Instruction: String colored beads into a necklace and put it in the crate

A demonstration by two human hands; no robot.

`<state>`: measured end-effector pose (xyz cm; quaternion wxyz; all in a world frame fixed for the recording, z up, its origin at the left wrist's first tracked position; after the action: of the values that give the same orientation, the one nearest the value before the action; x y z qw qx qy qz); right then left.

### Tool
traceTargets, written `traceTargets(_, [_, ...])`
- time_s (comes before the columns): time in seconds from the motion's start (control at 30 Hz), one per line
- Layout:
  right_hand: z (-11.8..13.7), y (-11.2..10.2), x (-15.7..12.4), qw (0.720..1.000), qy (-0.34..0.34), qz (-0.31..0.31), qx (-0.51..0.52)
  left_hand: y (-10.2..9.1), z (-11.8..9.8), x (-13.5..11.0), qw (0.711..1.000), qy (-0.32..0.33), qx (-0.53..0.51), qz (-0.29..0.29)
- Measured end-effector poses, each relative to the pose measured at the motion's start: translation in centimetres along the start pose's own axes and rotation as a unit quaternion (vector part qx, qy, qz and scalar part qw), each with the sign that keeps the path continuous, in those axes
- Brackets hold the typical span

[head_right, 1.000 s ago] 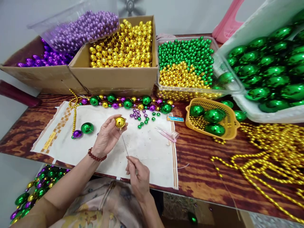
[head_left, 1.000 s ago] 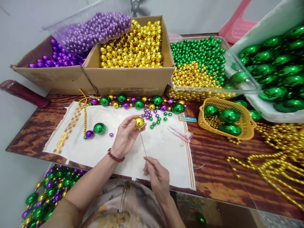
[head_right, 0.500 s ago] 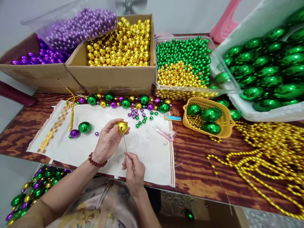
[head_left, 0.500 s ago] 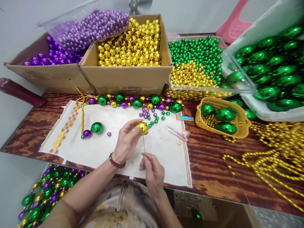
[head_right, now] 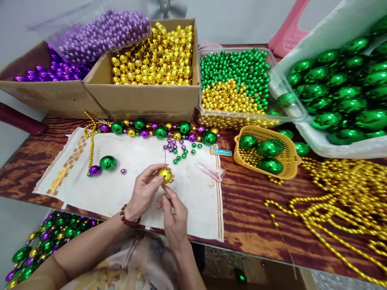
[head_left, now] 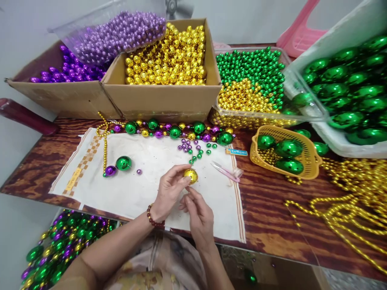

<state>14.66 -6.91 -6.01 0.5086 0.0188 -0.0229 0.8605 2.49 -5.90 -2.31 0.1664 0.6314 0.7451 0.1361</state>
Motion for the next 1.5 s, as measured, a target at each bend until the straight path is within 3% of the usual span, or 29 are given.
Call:
traceTargets(0.17, [-0.5, -0.6, 0.4, 0.993, 0.071, -0.072, 0.062, 0.5, 0.7, 0.1, 1.000, -0.003, 0.022, -0.005])
traceTargets(0.3, [-0.6, -0.6, 0.7, 0.987, 0.077, -0.107, 0.094, 0.2, 0.6, -0.3, 0.994, -0.043, 0.079, 0.061])
traceTargets(0.37, [-1.0, -1.1, 0.5, 0.984, 0.078, -0.128, 0.100, -1.1, 0.1, 0.2, 0.986, -0.023, 0.145, 0.082])
traceTargets(0.47, [-1.6, -2.3, -0.4, 0.979, 0.080, -0.155, 0.100, -4.2, -1.0, 2.7, 0.961, 0.036, 0.270, 0.044])
traceTargets(0.53, [-2.0, -3.0, -1.1, 0.979, 0.084, -0.158, 0.096, -6.1, -1.3, 5.2, 0.927, 0.064, 0.370, 0.006])
traceTargets(0.63, [-2.1, -3.4, -1.7, 0.982, 0.086, -0.149, 0.084, -7.3, -1.0, 8.5, 0.852, 0.091, 0.515, 0.024])
traceTargets(0.77, [-2.3, -3.1, -1.9, 0.983, 0.082, -0.150, 0.072, -5.6, 0.0, 9.9, 0.766, 0.116, 0.627, 0.085])
traceTargets(0.93, [-2.7, -3.0, -2.0, 0.982, 0.080, -0.151, 0.077, -3.5, 1.8, 9.0, 0.708, 0.089, 0.679, 0.173])
traceTargets(1.0, [-2.7, -3.1, -2.0, 0.983, 0.083, -0.148, 0.076, -3.4, 2.3, 8.8, 0.725, 0.076, 0.663, 0.170])
traceTargets(1.03, [-2.6, -3.1, -2.0, 0.983, 0.086, -0.146, 0.076, -3.5, 2.4, 8.8, 0.750, 0.071, 0.637, 0.163])
traceTargets(1.1, [-2.5, -3.2, -2.0, 0.982, 0.089, -0.144, 0.077, -3.8, 2.2, 8.9, 0.836, 0.051, 0.530, 0.134])
traceTargets(1.17, [-2.3, -3.2, -2.0, 0.983, 0.086, -0.141, 0.077, -4.1, 1.6, 8.7, 0.934, 0.009, 0.342, 0.101])
traceTargets(1.23, [-2.1, -3.3, -2.1, 0.985, 0.079, -0.133, 0.076, -4.2, 0.7, 8.2, 0.987, -0.047, 0.129, 0.083])
traceTargets(1.33, [-1.8, -3.3, -2.3, 0.989, 0.060, -0.113, 0.068, -3.7, -0.8, 7.0, 0.987, -0.107, -0.079, 0.094])
traceTargets(1.5, [-1.2, -3.5, -2.7, 0.996, 0.023, -0.081, 0.029, -3.1, -2.0, 5.6, 0.965, -0.130, -0.202, 0.103])
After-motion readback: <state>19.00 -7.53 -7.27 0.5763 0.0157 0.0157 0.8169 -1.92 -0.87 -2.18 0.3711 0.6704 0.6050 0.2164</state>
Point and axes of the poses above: each hand's wrist, its own x-axis towards the middle knuckle, its own y-axis out of the palm, z = x × y, the point moved 1 cm from there along x, towards the middle knuckle, and after that the axes turned 11 degrees about z, right-handed, at the moved point
